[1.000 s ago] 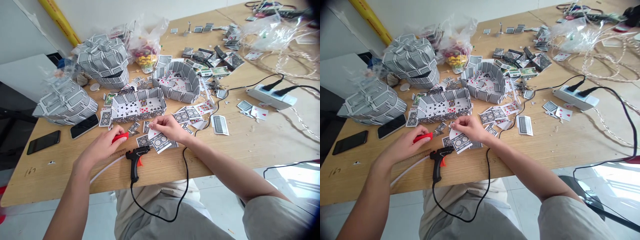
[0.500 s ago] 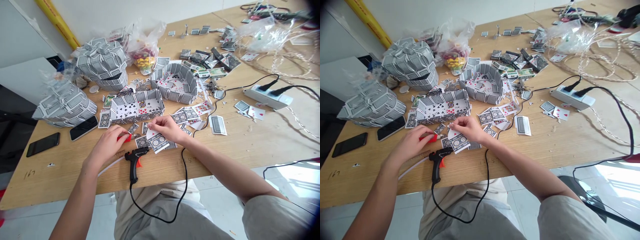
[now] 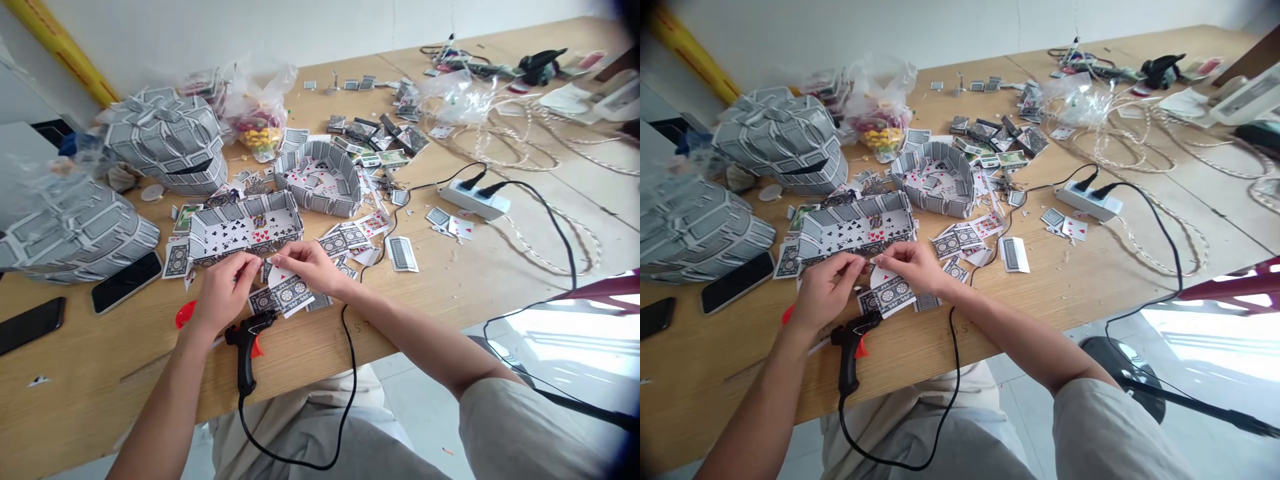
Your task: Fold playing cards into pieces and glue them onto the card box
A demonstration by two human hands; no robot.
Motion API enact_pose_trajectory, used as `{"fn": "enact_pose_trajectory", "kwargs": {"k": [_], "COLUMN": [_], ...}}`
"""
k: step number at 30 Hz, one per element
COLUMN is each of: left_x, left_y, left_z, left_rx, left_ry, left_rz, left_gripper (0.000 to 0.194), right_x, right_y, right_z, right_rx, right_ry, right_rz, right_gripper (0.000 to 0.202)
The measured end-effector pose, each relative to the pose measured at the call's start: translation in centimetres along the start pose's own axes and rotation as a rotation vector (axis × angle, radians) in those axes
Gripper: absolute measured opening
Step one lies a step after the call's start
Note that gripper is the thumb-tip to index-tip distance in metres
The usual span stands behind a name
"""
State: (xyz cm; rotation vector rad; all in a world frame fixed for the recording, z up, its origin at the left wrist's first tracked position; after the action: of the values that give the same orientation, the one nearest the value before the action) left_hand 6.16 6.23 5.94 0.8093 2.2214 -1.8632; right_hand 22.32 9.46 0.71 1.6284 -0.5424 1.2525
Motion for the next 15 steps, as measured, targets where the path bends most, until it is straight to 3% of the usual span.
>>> {"fn": "enact_pose_trajectory", "kwargs": {"k": [4,8,12,15], "left_x": [1.2,0.5,-2.8,-7.3], "left_y": [-1.1,-3.5,-4.8,-4.5], "left_z": [0.5,0.6,0.5,-0.3], "left_rx": [-0.088,-0.249,-0.264,-0.253], "left_ry": [-0.105,-0.149,-0.063,0.053], "left_rz": [0.088,0.121,0.086,-0.009], "left_gripper": [0.028,0.024,0.017,0.014], "right_x": [-0.7,-1.4,-2.1,-1.9], "right_y": [0.4,0.2,-0.4,-0.6], "right_z": [0.0,-0.4,-1.0,-1.1], "right_rx": [0.045,0.049,0.015,-0.010], "right_ry": [0.092,0.082,0.064,0.028], "right_rz": [-0.111,-0.134,-0.066,0.065], "right_gripper": [0.039,0.040,0.042,0.041]}}
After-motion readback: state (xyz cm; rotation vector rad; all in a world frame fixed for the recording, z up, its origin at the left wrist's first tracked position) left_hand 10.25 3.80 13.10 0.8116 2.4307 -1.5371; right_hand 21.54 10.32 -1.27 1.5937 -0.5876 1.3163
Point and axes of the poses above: each hand's wrist, its own z-axis away from the middle knuckle, its own y-axis out of the palm, x = y × z, the point moved 8 cm from there along -z, towards the middle knuckle, and after that the axes turned 13 degrees about -z, right-handed, at the moved point
